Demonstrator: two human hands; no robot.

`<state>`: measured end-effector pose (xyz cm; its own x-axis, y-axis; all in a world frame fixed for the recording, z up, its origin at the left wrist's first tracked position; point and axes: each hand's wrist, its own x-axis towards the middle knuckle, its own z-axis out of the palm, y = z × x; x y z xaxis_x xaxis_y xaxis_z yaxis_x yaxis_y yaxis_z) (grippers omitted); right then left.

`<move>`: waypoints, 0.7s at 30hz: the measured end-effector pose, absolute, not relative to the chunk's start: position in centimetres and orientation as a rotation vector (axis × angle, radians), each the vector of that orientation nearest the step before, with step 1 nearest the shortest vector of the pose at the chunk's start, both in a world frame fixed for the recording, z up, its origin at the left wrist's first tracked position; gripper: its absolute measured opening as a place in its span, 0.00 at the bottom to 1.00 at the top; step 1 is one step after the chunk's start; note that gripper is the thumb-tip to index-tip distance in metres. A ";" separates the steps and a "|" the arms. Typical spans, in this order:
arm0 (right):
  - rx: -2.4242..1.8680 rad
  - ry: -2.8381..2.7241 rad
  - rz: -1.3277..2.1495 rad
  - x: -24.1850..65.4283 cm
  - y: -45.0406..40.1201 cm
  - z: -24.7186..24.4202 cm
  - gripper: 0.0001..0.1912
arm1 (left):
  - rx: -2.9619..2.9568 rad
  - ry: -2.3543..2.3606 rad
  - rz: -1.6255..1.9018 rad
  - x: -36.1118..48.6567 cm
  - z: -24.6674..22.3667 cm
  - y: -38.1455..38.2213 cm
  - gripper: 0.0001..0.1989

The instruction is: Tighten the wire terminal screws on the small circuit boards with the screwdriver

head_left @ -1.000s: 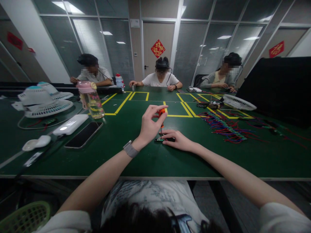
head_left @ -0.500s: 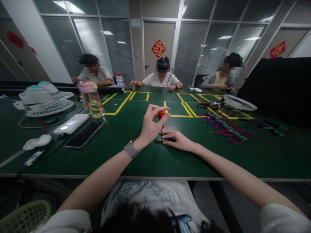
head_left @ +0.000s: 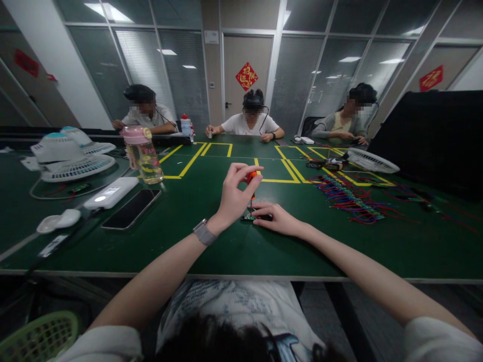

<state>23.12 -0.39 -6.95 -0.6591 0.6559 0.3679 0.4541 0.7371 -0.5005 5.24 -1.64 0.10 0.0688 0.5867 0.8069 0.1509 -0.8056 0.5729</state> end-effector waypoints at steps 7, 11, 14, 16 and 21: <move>-0.833 -2.399 0.511 23.2 -0.3 -7.1 0.15 | 1.907 0.638 1.705 5.3 0.1 -1.7 0.14; -0.834 -2.407 0.500 23.1 -0.3 -7.1 0.15 | 1.948 0.665 1.706 5.3 0.1 -1.6 0.11; -0.830 -2.400 0.503 23.1 -0.4 -7.0 0.14 | 1.974 0.696 1.732 5.2 0.0 -1.4 0.10; -0.839 -2.392 0.504 23.1 -0.4 -7.0 0.14 | 1.994 0.734 1.759 5.2 -0.1 -1.4 0.09; -0.837 -2.397 0.494 23.0 -0.5 -6.9 0.14 | 2.004 0.753 1.767 5.2 -0.1 -1.4 0.11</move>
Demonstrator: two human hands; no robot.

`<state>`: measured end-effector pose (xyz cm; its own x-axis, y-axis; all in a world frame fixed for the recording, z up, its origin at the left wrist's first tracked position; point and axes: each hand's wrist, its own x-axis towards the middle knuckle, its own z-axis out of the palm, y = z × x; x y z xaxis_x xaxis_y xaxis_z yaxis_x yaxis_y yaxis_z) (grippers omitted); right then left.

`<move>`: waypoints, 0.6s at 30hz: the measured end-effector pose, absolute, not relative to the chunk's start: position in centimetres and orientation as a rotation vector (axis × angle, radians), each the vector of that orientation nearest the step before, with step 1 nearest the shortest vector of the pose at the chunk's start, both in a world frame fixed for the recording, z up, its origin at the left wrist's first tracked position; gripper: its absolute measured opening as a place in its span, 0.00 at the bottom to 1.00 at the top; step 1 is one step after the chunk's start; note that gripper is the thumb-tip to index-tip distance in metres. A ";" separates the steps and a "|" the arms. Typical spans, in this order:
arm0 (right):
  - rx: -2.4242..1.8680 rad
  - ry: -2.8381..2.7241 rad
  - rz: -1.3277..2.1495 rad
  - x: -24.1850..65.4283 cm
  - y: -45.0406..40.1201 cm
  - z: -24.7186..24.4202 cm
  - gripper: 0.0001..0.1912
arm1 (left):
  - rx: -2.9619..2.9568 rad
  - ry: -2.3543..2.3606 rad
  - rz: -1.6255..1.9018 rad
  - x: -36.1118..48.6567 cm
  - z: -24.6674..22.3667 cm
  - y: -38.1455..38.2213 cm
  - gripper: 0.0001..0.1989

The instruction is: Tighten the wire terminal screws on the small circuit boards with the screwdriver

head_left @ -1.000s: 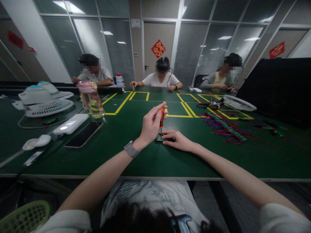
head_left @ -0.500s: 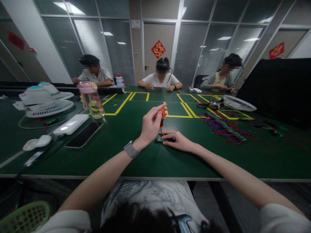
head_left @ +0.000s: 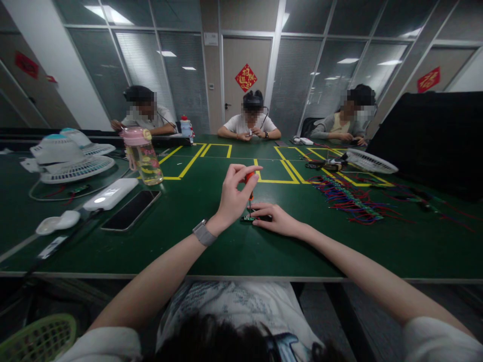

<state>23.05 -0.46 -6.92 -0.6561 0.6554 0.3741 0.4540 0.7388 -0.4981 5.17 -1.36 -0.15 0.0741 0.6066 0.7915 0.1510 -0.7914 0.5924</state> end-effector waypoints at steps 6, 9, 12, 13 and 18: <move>-0.849 -2.409 0.473 23.0 -0.5 -6.8 0.14 | 1.866 0.613 1.695 5.4 -0.1 -1.6 0.15; -0.847 -2.412 0.469 23.0 -0.5 -6.8 0.14 | 1.918 0.691 1.758 5.4 -0.2 -1.6 0.11; -0.833 -2.413 0.466 23.1 -0.4 -6.9 0.14 | 2.008 0.812 1.861 5.2 -0.2 -1.5 0.08; -0.831 -2.413 0.465 23.1 -0.4 -6.9 0.14 | 2.019 0.827 1.873 5.2 -0.1 -1.4 0.08; -0.840 -2.417 0.452 23.0 -0.4 -7.0 0.14 | 1.893 0.650 1.710 5.3 -0.1 -1.4 0.15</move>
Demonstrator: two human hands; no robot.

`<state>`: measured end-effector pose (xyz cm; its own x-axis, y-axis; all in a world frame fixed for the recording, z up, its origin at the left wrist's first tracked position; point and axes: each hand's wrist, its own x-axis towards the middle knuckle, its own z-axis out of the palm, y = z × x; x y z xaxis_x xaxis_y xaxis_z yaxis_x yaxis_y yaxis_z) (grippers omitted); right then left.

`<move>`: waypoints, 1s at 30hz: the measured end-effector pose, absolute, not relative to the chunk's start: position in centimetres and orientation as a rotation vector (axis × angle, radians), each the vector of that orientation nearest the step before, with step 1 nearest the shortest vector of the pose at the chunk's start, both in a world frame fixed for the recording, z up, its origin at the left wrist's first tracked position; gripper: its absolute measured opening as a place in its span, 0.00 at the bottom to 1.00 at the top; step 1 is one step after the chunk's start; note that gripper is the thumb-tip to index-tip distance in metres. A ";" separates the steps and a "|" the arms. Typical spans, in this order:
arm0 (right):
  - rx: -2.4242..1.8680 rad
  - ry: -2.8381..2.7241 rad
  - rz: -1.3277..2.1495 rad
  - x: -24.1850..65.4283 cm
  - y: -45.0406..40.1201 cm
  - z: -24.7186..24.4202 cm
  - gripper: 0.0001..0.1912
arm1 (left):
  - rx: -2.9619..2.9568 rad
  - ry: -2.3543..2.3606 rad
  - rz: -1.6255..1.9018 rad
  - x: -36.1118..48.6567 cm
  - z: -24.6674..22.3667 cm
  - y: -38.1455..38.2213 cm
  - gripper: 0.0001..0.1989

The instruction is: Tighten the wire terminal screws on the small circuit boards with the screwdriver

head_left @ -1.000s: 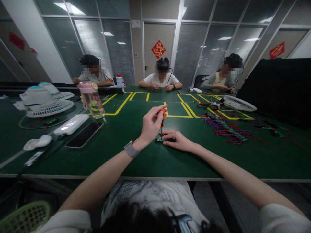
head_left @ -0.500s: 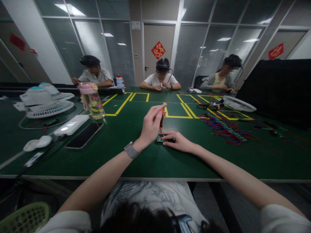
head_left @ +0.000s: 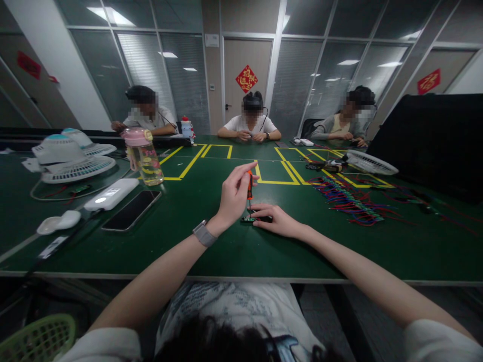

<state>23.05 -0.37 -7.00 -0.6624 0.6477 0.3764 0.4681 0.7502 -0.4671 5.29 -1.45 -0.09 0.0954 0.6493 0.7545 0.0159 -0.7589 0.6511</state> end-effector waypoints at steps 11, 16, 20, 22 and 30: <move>-0.845 -2.414 0.471 23.2 -0.2 -7.2 0.15 | 1.963 0.728 1.749 5.3 -0.1 -1.4 0.13; -0.867 -2.412 0.467 23.1 -0.3 -7.1 0.15 | 1.884 0.625 1.647 5.5 -0.2 -1.5 0.16; -0.853 -2.419 0.471 23.0 -0.4 -7.0 0.14 | 2.039 0.812 1.827 5.3 -0.1 -1.5 0.10; -0.851 -2.418 0.463 23.0 -0.4 -7.0 0.14 | 2.070 0.872 1.874 5.2 -0.1 -1.5 0.10; -0.847 -2.426 0.459 23.1 -0.4 -6.9 0.14 | 1.926 0.650 1.705 5.4 0.0 -1.6 0.14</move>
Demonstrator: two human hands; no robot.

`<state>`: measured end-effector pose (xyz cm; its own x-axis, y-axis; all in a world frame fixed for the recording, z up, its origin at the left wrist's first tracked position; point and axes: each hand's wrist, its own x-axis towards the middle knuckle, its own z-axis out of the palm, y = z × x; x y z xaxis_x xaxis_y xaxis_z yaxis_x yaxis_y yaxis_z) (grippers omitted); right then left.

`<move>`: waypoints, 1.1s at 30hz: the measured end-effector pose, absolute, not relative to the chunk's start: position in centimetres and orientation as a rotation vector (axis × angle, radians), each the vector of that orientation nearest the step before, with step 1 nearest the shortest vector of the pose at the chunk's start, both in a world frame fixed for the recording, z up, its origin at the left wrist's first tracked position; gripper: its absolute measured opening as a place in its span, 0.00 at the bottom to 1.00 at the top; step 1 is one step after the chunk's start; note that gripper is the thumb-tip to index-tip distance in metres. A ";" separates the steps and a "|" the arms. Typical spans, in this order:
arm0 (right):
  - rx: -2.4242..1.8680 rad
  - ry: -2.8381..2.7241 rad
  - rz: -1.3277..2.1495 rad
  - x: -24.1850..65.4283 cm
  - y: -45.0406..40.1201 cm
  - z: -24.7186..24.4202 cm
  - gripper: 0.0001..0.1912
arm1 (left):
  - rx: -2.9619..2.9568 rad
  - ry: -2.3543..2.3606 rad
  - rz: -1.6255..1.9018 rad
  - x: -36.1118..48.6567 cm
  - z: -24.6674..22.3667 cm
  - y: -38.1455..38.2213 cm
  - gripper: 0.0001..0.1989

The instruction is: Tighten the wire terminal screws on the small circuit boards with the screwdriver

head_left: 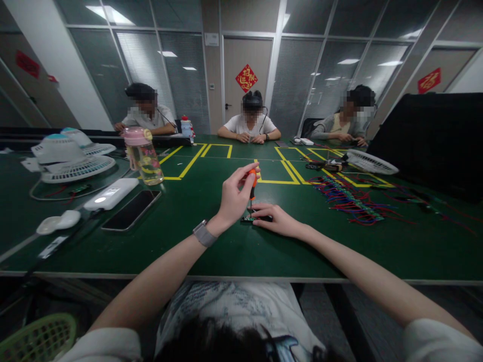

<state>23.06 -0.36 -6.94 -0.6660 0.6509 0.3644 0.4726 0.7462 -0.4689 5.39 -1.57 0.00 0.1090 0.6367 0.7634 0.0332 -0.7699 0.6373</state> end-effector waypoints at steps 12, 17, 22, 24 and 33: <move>-0.854 -2.442 0.450 23.1 -0.3 -7.1 0.16 | 1.990 0.612 1.715 5.4 -0.1 -1.5 0.15; -0.836 -2.437 0.459 23.1 -0.3 -7.1 0.16 | 2.088 0.792 1.867 5.3 0.1 -1.7 0.09; -0.837 -2.417 0.482 23.2 -0.3 -7.2 0.15 | 2.049 0.653 1.706 5.4 -0.1 -1.5 0.15; -0.841 -2.410 0.494 23.2 -0.3 -7.2 0.15 | 2.004 0.603 1.661 5.4 -0.2 -1.5 0.16; -0.833 -2.401 0.503 23.1 -0.2 -7.3 0.15 | 2.068 0.702 1.723 5.3 -0.1 -1.5 0.14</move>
